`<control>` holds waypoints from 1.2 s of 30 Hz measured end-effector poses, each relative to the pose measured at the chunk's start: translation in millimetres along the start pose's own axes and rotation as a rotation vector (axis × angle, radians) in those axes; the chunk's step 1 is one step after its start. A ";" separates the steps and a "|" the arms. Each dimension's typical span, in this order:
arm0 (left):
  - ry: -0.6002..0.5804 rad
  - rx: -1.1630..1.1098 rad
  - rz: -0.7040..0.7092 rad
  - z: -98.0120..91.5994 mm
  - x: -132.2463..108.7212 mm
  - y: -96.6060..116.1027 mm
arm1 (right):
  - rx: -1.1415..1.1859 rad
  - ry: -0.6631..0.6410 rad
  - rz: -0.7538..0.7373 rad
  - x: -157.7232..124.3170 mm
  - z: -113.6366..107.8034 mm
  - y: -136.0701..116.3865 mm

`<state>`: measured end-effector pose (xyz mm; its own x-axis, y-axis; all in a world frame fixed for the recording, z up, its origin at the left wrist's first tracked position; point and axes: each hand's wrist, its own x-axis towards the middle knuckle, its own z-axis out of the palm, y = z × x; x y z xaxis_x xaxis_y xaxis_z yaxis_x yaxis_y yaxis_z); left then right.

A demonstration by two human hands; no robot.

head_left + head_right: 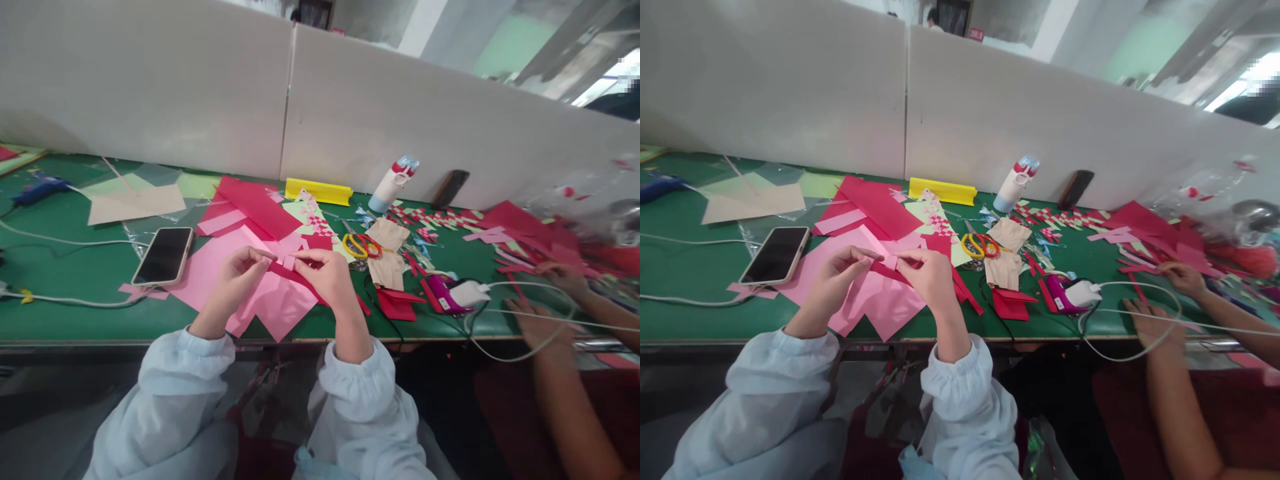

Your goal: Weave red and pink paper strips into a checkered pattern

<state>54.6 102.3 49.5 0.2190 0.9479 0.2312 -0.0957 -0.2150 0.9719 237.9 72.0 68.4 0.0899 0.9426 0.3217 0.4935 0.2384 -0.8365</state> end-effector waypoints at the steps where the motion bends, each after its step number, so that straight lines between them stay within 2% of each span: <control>1: 0.004 -0.021 -0.006 0.5 0.5 -1.6 | 0.013 -0.017 0.001 0.0 1.0 -0.1; 11: 0.055 -0.098 -0.022 1.5 4.0 -7.2 | 0.110 -0.163 0.004 0.8 -0.8 4.1; 16: 0.050 -0.072 -0.012 1.8 3.6 -6.2 | 0.163 -0.186 0.000 0.4 -0.4 1.5; 21: 0.014 -0.011 0.002 2.0 1.4 -3.5 | 0.206 -0.170 0.043 0.4 0.7 4.8; 27: -0.015 0.066 0.030 3.5 0.0 -4.2 | 0.195 -0.085 0.045 0.2 0.6 1.6; 36: 0.018 0.021 0.127 8.5 -0.8 -5.5 | 0.113 -0.020 -0.002 -1.6 5.2 -6.7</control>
<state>63.2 100.8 44.4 0.1893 0.9166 0.3521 -0.1014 -0.3384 0.9355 229.9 70.1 71.2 0.0711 0.9464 0.3149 0.3932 0.2636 -0.8809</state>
